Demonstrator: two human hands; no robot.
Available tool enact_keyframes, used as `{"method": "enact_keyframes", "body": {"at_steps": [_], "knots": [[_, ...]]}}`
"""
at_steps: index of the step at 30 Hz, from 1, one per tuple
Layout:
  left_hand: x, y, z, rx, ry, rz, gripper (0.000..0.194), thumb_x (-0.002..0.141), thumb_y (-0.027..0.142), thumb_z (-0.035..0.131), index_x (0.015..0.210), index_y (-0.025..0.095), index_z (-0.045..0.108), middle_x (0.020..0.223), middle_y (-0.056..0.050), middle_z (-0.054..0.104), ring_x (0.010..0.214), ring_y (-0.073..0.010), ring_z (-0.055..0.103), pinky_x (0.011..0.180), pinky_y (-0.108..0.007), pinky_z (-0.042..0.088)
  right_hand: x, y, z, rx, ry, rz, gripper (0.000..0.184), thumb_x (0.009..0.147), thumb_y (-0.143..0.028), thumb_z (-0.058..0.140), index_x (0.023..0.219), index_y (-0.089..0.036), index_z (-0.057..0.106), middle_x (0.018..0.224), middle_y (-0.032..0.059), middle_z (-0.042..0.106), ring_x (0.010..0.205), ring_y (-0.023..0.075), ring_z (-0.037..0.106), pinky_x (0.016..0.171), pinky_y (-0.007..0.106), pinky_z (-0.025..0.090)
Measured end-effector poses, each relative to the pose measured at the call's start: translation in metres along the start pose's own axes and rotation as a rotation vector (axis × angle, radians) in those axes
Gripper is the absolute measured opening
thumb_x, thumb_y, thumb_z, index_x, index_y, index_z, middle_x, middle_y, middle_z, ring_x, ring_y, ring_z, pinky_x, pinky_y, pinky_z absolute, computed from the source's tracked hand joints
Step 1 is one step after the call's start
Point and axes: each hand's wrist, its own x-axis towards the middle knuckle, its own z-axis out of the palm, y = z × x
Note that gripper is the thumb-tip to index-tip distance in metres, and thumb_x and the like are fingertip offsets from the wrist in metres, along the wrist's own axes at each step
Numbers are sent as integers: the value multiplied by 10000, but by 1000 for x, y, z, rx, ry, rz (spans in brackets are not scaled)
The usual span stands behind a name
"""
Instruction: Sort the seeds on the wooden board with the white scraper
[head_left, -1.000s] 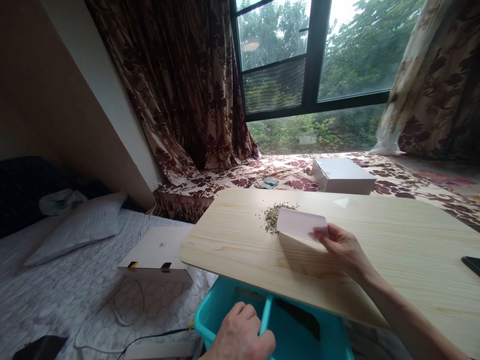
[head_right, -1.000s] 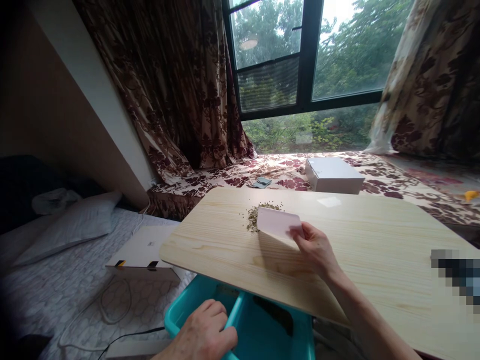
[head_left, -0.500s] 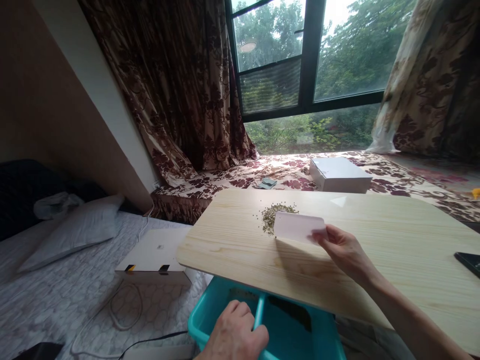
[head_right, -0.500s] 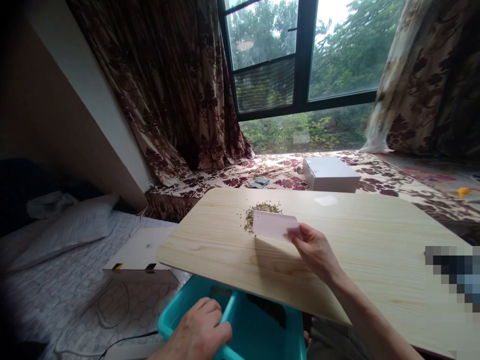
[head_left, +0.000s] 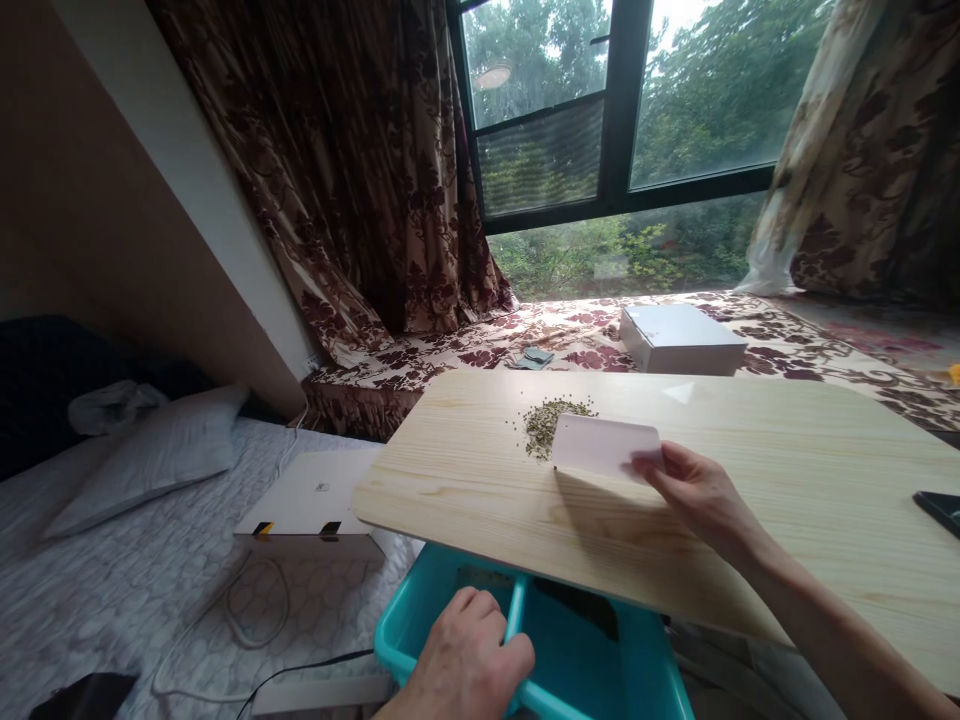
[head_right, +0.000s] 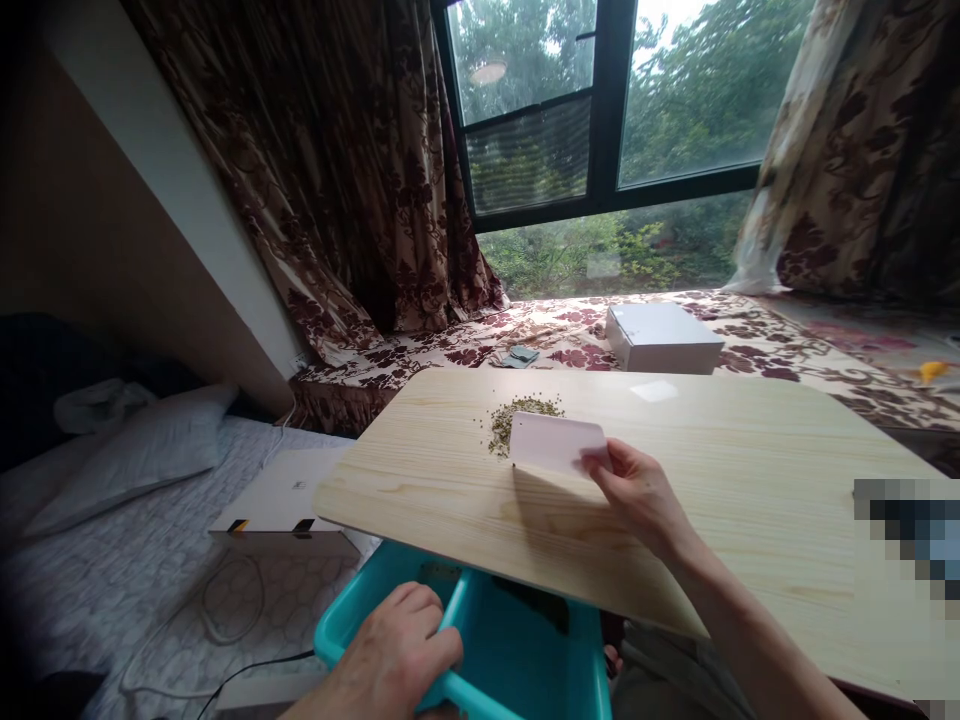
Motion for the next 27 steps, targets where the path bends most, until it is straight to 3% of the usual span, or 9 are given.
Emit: {"method": "enact_keyframes", "body": {"at_steps": [4, 10, 13, 27], "knots": [[-2, -2, -10, -45, 2, -30, 438, 654, 605, 742, 796, 222, 582, 725, -4, 550, 772, -206, 486, 689, -336, 344, 2, 3, 0, 4, -7, 31, 419, 581, -582, 766, 745, -197, 734, 823, 95, 781, 779, 267, 714, 719, 358, 562], [-7, -2, -54, -157, -53, -145, 373, 668, 465, 815, 804, 218, 571, 800, 14, 569, 821, -187, 510, 709, -297, 360, 7, 24, -3, -4, -30, 18, 497, 570, -633, 755, 802, -194, 752, 824, 99, 782, 781, 278, 721, 735, 379, 572], [-8, -1, -66, -182, -93, -183, 365, 657, 427, 832, 791, 211, 569, 816, 8, 577, 843, -199, 515, 730, -308, 371, 7, 30, -5, -1, -54, 28, 505, 582, -632, 752, 829, -192, 757, 842, 105, 782, 812, 284, 722, 758, 382, 574], [-5, -1, -73, -226, -78, -210, 347, 653, 392, 846, 781, 211, 579, 816, 11, 574, 857, -204, 518, 741, -306, 385, -5, 9, -1, 26, -167, 59, 503, 584, -636, 751, 804, -184, 753, 809, 104, 777, 777, 265, 720, 718, 349, 576]]}}
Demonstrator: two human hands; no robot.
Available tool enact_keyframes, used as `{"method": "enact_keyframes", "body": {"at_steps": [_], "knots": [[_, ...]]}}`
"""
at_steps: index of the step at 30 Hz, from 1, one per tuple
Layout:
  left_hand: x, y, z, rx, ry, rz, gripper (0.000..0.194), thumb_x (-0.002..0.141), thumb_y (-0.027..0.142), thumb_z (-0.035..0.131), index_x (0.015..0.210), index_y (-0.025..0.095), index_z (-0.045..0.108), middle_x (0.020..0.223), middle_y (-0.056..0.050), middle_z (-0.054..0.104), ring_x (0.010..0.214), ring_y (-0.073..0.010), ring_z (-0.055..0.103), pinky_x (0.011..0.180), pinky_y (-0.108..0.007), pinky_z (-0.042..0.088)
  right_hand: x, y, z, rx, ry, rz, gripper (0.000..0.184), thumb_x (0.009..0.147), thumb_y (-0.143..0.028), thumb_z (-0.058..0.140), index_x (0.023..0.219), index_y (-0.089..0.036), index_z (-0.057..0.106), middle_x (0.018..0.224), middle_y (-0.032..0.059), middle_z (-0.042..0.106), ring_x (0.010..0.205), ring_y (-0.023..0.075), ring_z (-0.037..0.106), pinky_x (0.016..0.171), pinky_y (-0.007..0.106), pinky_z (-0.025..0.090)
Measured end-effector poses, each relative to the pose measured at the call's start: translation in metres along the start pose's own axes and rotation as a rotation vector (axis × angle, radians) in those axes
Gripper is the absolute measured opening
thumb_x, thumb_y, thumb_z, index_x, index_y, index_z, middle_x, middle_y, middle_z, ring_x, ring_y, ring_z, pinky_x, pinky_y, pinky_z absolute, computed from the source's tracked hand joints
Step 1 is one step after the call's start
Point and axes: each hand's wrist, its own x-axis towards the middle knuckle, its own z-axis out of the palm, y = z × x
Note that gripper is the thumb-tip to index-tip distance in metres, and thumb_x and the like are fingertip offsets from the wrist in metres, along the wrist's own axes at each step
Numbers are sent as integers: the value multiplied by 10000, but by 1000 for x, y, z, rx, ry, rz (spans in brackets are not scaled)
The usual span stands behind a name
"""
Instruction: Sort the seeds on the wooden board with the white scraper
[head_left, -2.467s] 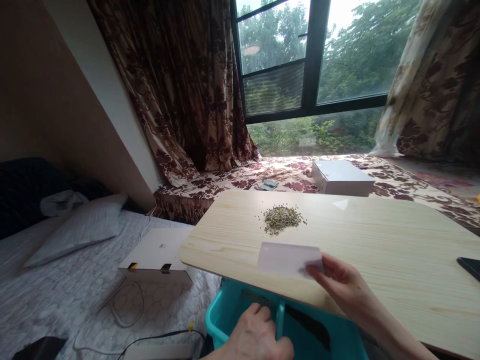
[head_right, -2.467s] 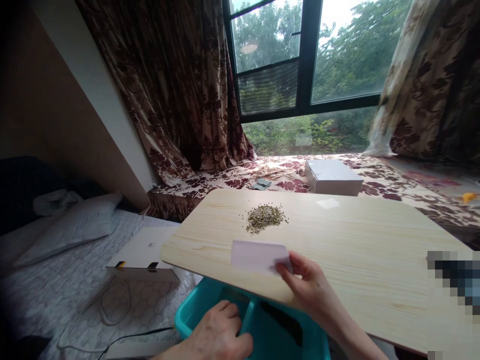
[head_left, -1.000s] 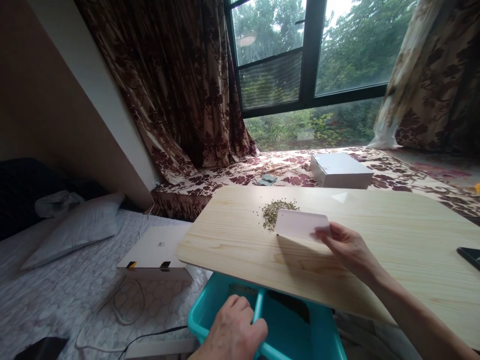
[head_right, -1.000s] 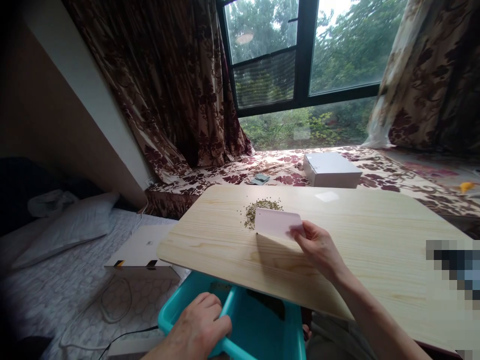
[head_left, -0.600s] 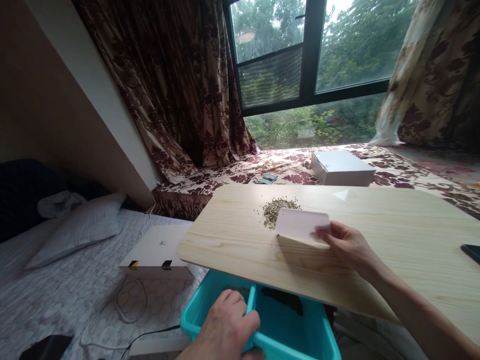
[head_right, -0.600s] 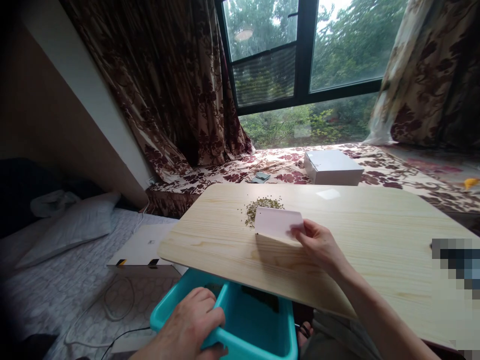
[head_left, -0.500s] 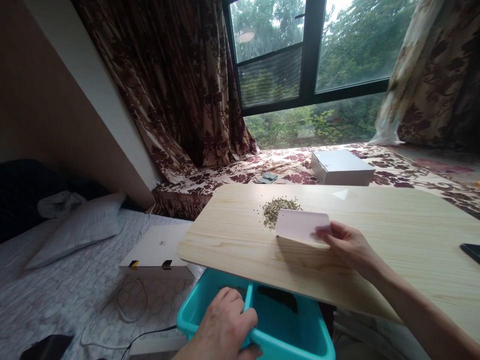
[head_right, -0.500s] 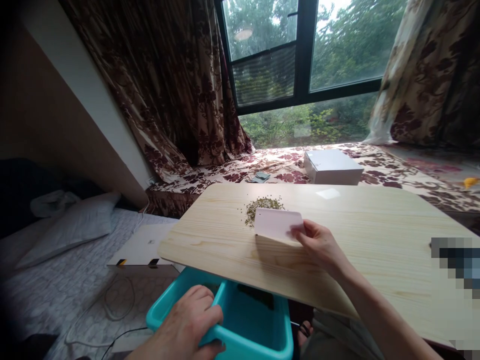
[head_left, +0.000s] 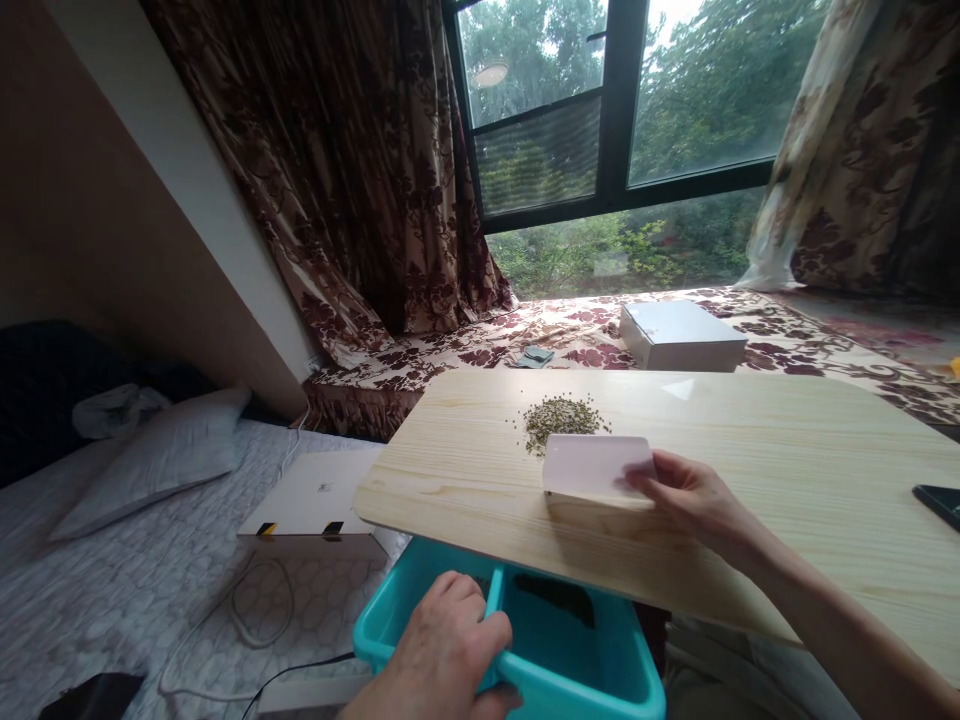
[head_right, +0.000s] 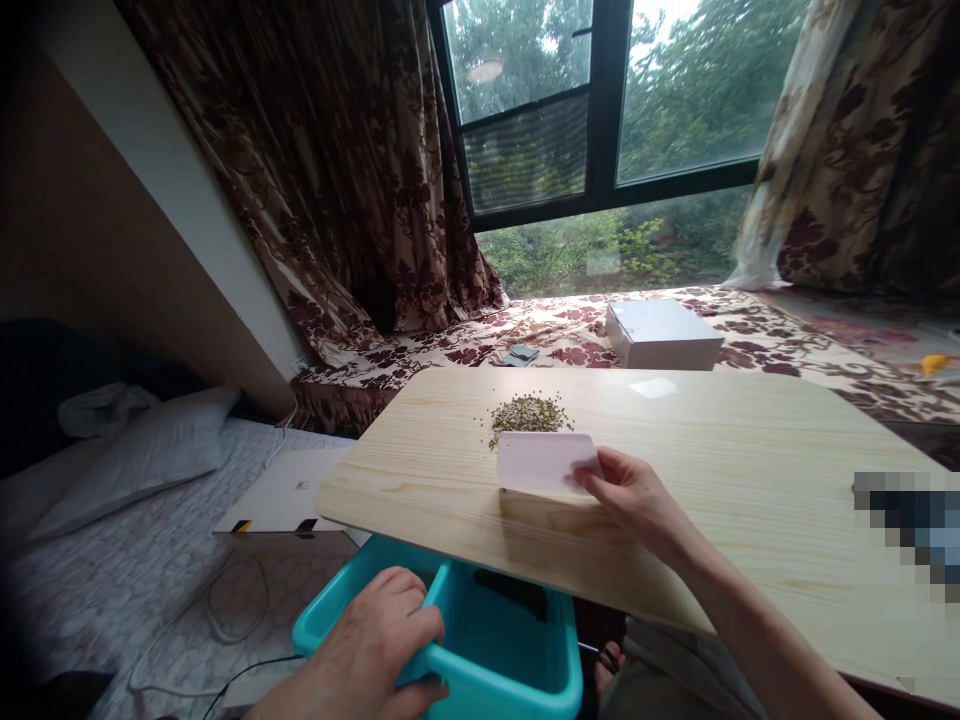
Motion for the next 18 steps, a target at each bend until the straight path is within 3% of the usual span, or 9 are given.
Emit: {"method": "enact_keyframes", "body": {"at_steps": [7, 10, 13, 15, 18], "knots": [[-1, -3, 5, 12, 46, 30, 379, 640, 412, 852, 778, 211, 562, 809, 16, 573, 846, -195, 518, 733, -296, 375, -8, -12, 1, 16, -65, 40, 467, 582, -625, 752, 756, -192, 756, 759, 92, 763, 760, 253, 705, 711, 335, 567], [3, -16, 28, 69, 128, 135, 406, 627, 472, 841, 778, 219, 562, 751, 27, 564, 791, -185, 512, 701, -295, 360, -18, -21, -2, -17, -205, 82, 462, 611, -618, 730, 758, -181, 755, 754, 85, 758, 732, 248, 697, 685, 340, 566], [10, -29, 58, 161, 325, 182, 350, 624, 430, 826, 710, 229, 554, 634, 38, 506, 686, -171, 464, 654, -299, 324, -22, -28, -6, -29, -339, 100, 438, 644, -582, 727, 774, -165, 751, 798, 95, 762, 757, 250, 695, 703, 341, 562], [14, -32, 73, 160, 394, 198, 332, 612, 386, 832, 703, 234, 551, 618, 38, 485, 684, -172, 449, 661, -301, 314, -18, -28, -9, -26, -289, 76, 444, 638, -585, 733, 783, -165, 750, 822, 105, 764, 794, 262, 697, 736, 350, 559], [15, -29, 81, 133, 489, 244, 249, 654, 247, 779, 695, 231, 533, 597, 32, 461, 692, -170, 446, 678, -302, 310, -3, -22, -10, -2, -42, 11, 500, 586, -629, 748, 799, -177, 742, 832, 107, 764, 812, 270, 699, 770, 367, 556]]}}
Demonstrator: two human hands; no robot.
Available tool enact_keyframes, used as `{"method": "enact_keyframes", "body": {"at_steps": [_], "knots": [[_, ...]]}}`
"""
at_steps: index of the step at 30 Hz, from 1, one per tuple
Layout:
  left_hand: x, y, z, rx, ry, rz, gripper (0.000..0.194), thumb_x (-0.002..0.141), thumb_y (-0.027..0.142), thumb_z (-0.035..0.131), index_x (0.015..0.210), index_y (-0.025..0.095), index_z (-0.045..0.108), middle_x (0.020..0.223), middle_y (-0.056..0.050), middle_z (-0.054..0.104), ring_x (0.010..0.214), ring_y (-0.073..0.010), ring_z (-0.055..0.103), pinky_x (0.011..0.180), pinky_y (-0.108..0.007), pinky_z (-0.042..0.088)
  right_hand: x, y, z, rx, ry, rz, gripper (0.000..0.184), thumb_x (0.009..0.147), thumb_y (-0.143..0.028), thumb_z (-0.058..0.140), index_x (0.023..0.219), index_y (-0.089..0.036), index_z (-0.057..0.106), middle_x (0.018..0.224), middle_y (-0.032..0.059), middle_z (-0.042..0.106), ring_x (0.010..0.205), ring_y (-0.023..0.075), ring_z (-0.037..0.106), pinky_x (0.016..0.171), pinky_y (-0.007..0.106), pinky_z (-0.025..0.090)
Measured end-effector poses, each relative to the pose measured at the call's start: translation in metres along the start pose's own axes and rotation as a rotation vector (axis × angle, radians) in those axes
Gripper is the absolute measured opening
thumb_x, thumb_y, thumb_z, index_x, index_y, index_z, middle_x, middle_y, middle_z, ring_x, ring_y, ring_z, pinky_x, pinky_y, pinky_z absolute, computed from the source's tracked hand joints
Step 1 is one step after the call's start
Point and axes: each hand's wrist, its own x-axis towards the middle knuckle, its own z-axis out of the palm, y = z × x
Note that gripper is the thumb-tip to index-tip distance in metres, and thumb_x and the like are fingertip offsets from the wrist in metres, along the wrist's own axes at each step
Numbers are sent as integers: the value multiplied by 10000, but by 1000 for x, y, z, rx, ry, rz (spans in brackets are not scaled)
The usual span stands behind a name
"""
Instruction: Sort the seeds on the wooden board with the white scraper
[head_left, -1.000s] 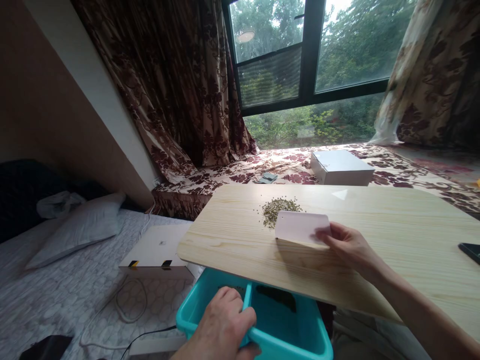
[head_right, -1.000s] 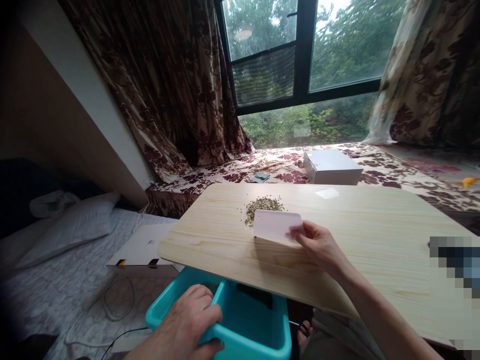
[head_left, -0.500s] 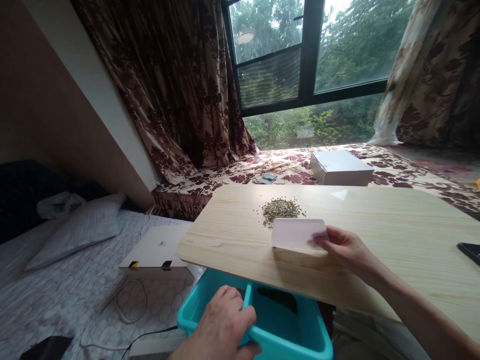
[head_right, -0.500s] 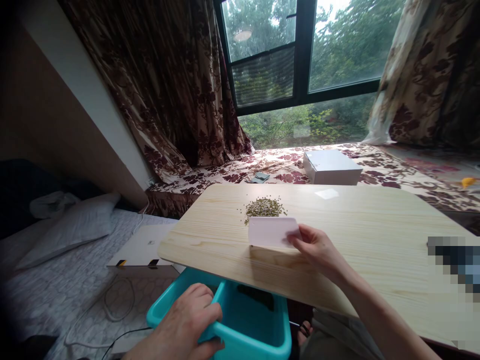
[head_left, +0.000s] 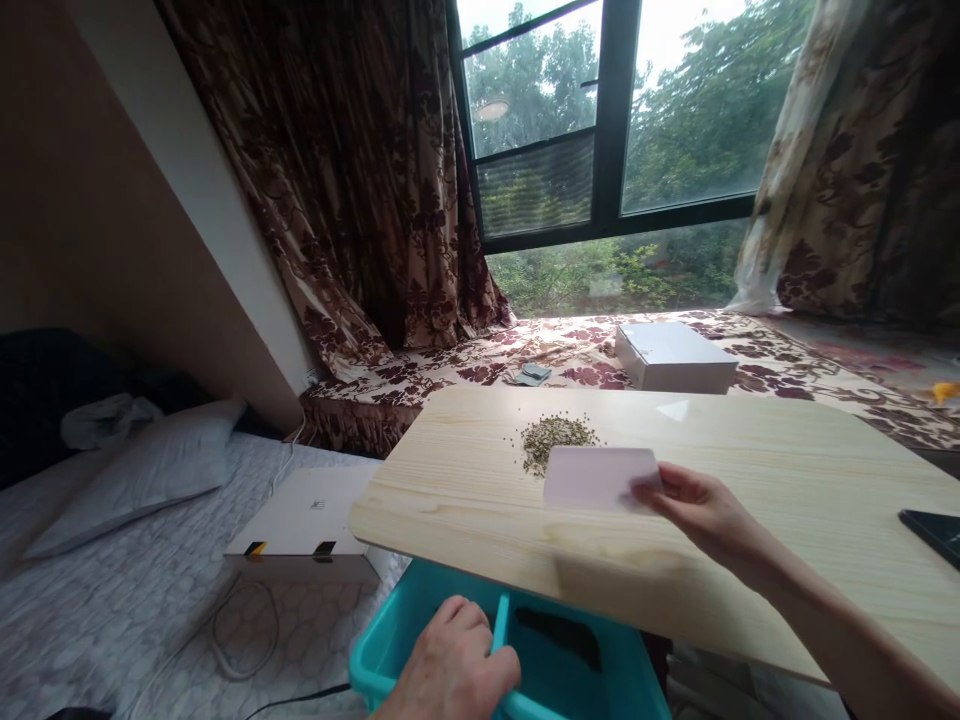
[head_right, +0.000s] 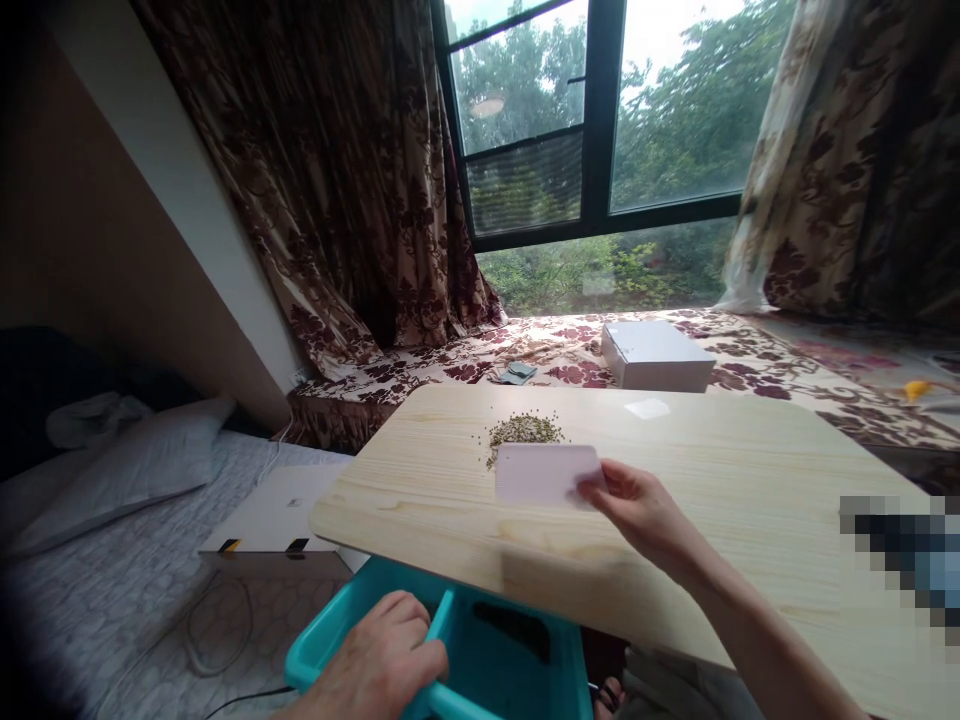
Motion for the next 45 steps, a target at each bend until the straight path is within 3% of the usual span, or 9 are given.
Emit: {"method": "enact_keyframes", "body": {"at_steps": [4, 8, 11, 13, 18, 23, 30, 38, 45], "knots": [[2, 4, -6, -50, 59, 11, 195, 677, 163, 701, 698, 227, 518, 592, 26, 447, 685, -165, 443, 677, -295, 307, 21, 10, 5, 13, 164, -33, 516, 560, -634, 757, 798, -176, 727, 793, 97, 762, 792, 262, 701, 770, 371, 554], [3, 1, -12, -64, -7, -2, 209, 724, 293, 719, 714, 225, 522, 617, 27, 458, 707, -165, 454, 685, -296, 315, 29, 12, 11, -15, 193, -50, 465, 574, -596, 757, 772, -176, 722, 788, 87, 764, 764, 252, 701, 740, 359, 556], [3, 0, -16, -80, -86, 7, 378, 714, 555, 715, 731, 225, 533, 648, 24, 483, 725, -174, 467, 680, -306, 323, 29, 9, 13, -43, 210, -58, 419, 584, -564, 758, 744, -179, 722, 790, 82, 767, 748, 247, 699, 716, 350, 553], [5, 0, -22, -92, -170, 4, 461, 660, 640, 727, 760, 227, 549, 671, 23, 504, 744, -182, 481, 683, -313, 332, 27, 8, 13, -57, 214, -42, 400, 587, -553, 759, 725, -179, 722, 768, 79, 765, 731, 243, 697, 707, 346, 552], [19, 6, -45, -83, -418, -48, 436, 635, 545, 803, 815, 219, 577, 742, 8, 564, 809, -198, 520, 716, -323, 372, 23, 7, 10, -16, 211, 9, 415, 553, -550, 778, 738, -181, 728, 768, 78, 767, 740, 243, 704, 744, 356, 557], [30, 11, -57, -65, -544, -94, 405, 654, 500, 808, 834, 206, 596, 784, -13, 594, 837, -212, 533, 742, -344, 405, 20, 9, 7, -6, 220, 43, 433, 560, -554, 774, 775, -181, 731, 848, 96, 778, 777, 256, 712, 786, 383, 555], [27, 10, -53, -59, -533, -101, 406, 643, 526, 792, 828, 212, 612, 775, -15, 585, 843, -222, 530, 734, -352, 401, 20, 12, 8, 30, 205, 83, 450, 527, -544, 791, 786, -182, 729, 865, 100, 780, 791, 255, 720, 780, 367, 563], [36, 15, -69, -87, -560, -136, 362, 668, 451, 814, 805, 206, 585, 792, 2, 586, 836, -200, 525, 751, -327, 402, 18, 9, 10, 15, 179, 92, 453, 506, -554, 795, 758, -183, 733, 811, 89, 775, 773, 253, 717, 754, 355, 567], [30, 9, -56, -65, -529, -75, 401, 657, 515, 797, 825, 212, 595, 761, 1, 581, 828, -203, 535, 755, -339, 402, 18, 12, 9, -34, 153, 51, 431, 576, -562, 766, 779, -183, 740, 834, 97, 779, 788, 271, 720, 732, 368, 573]]}}
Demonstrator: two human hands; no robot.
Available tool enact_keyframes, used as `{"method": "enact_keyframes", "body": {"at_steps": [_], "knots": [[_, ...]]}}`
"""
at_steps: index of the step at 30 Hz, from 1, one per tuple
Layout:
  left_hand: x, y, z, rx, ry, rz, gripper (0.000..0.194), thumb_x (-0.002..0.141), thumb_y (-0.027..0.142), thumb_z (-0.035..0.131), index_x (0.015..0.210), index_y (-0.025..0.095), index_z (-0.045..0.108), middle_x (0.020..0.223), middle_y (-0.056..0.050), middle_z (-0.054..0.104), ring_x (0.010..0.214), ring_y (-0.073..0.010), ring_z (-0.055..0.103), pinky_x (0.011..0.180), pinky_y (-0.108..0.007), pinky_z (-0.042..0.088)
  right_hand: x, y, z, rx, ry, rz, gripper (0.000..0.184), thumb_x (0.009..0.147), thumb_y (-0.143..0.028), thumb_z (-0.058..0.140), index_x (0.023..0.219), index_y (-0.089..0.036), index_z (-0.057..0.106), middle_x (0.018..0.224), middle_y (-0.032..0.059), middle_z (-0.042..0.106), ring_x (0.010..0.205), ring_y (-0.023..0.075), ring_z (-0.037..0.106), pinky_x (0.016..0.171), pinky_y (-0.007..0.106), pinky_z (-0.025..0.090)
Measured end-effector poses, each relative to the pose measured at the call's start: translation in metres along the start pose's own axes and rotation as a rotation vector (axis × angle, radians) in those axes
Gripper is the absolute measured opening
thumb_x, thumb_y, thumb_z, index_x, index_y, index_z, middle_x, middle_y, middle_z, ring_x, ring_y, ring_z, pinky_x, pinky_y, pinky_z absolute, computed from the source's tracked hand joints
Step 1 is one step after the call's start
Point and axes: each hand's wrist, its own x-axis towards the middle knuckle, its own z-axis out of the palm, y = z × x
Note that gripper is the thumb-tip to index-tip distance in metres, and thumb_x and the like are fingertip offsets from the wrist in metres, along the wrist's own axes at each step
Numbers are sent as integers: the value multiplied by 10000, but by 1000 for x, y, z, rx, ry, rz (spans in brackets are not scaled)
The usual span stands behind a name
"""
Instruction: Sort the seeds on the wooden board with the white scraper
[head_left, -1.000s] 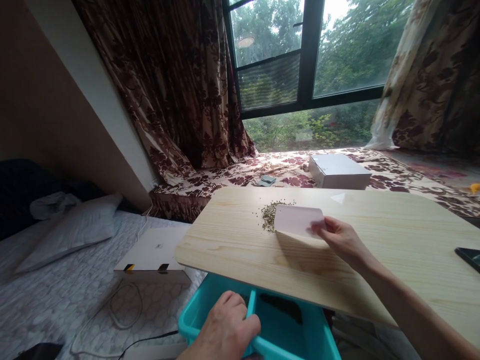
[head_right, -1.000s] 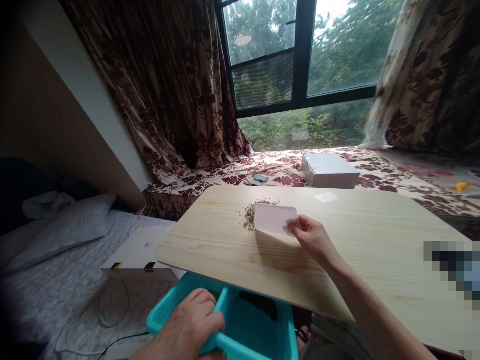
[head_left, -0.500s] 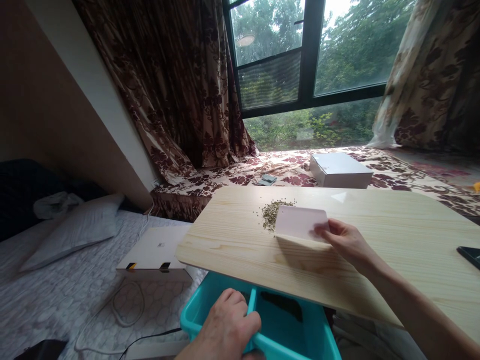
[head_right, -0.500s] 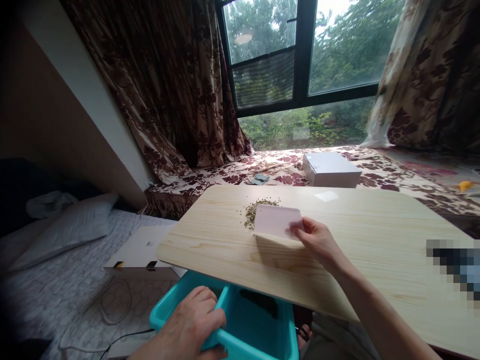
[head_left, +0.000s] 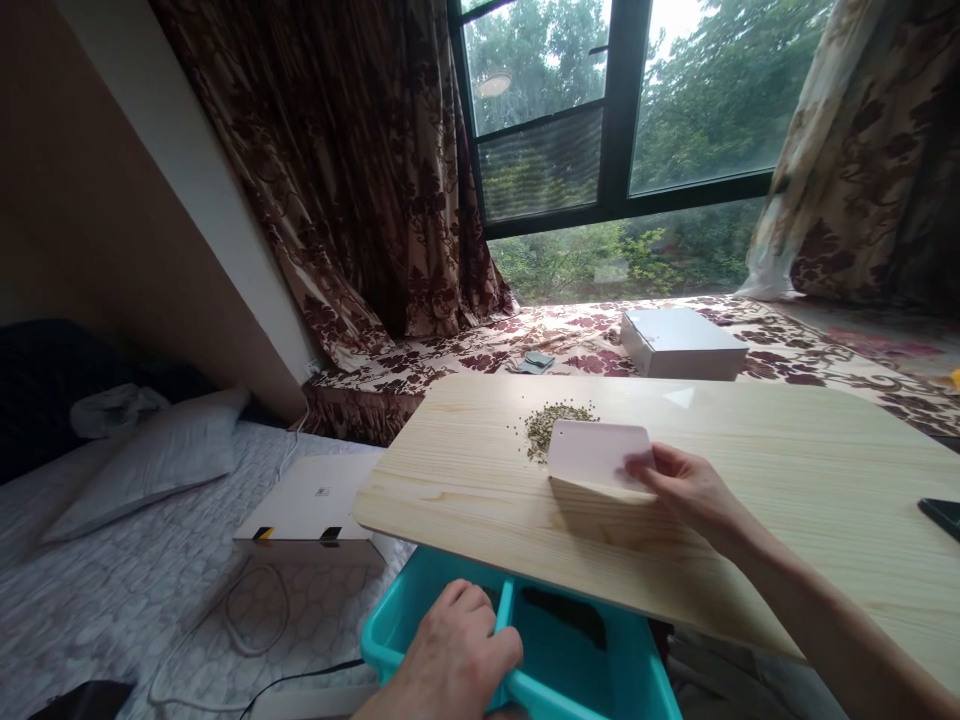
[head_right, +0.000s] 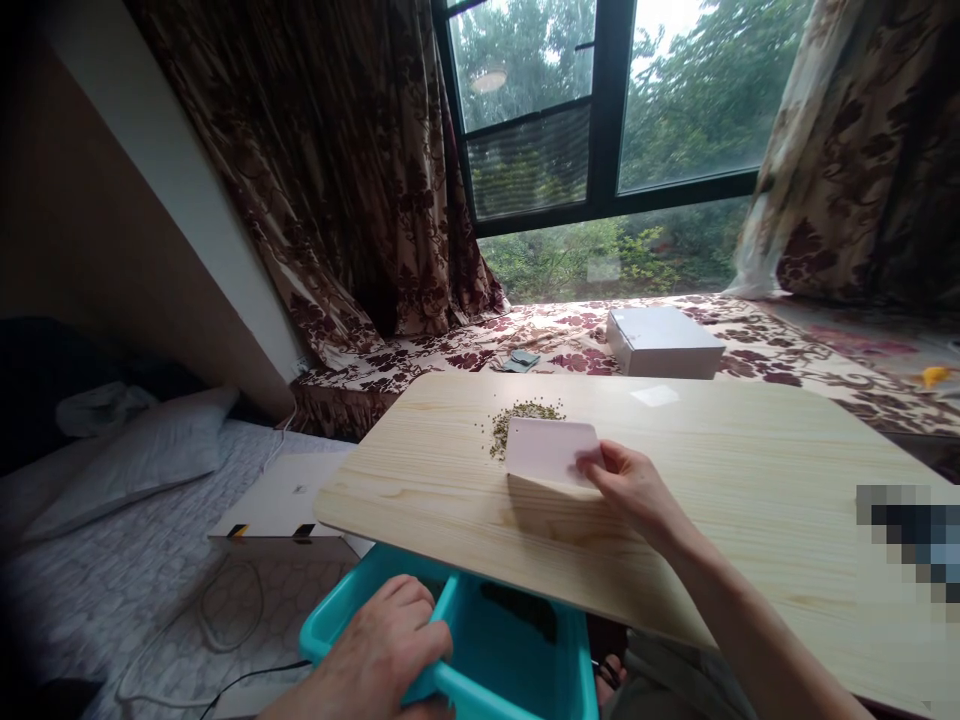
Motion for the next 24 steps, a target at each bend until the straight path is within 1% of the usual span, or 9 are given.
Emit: {"method": "enact_keyframes", "body": {"at_steps": [6, 9, 11, 13, 17, 20, 24], "knots": [[0, -2, 5, -4, 12, -3, 396, 665, 524, 783, 830, 215, 599, 763, -4, 586, 825, -202, 529, 749, -341, 398, -1, 6, -4, 5, -29, -18, 400, 607, -522, 774, 814, -180, 754, 863, 95, 781, 803, 262, 719, 761, 362, 566], [0, -3, 13, 0, 30, -9, 428, 643, 560, 778, 839, 219, 607, 761, -11, 583, 826, -215, 522, 749, -359, 396, 0, 12, -5, 8, -14, -14, 420, 596, -543, 772, 806, -180, 750, 865, 97, 781, 803, 262, 716, 770, 365, 559], [0, -4, 16, 2, 34, -15, 432, 648, 573, 770, 845, 223, 611, 758, -12, 581, 831, -221, 521, 749, -366, 398, 2, 17, -5, 14, -11, -19, 446, 589, -565, 767, 819, -183, 750, 862, 95, 781, 802, 261, 715, 764, 363, 559], [0, -3, 12, 1, 12, -19, 421, 658, 562, 771, 847, 221, 611, 765, -15, 585, 837, -223, 524, 752, -366, 402, 3, 20, -5, 13, -16, -27, 470, 588, -584, 760, 837, -185, 751, 863, 95, 781, 806, 262, 716, 761, 361, 560], [1, 4, -10, -28, -66, -26, 362, 697, 482, 788, 839, 208, 597, 796, -9, 601, 840, -202, 535, 776, -344, 409, 1, 15, -3, 4, -31, -37, 505, 583, -617, 749, 826, -174, 749, 865, 107, 780, 809, 274, 718, 753, 375, 565], [0, 8, -20, -45, -55, -61, 365, 678, 449, 816, 817, 206, 583, 807, 0, 600, 857, -205, 533, 761, -324, 405, -2, 8, 0, 7, -44, -34, 497, 589, -610, 750, 818, -170, 749, 860, 110, 779, 807, 276, 716, 752, 377, 563], [0, 10, -23, -57, -45, -77, 365, 662, 430, 832, 805, 211, 577, 817, 6, 598, 859, -207, 531, 760, -322, 398, -9, 3, 1, -11, -70, -23, 490, 616, -619, 727, 828, -178, 758, 814, 104, 776, 809, 278, 713, 746, 374, 565]]}}
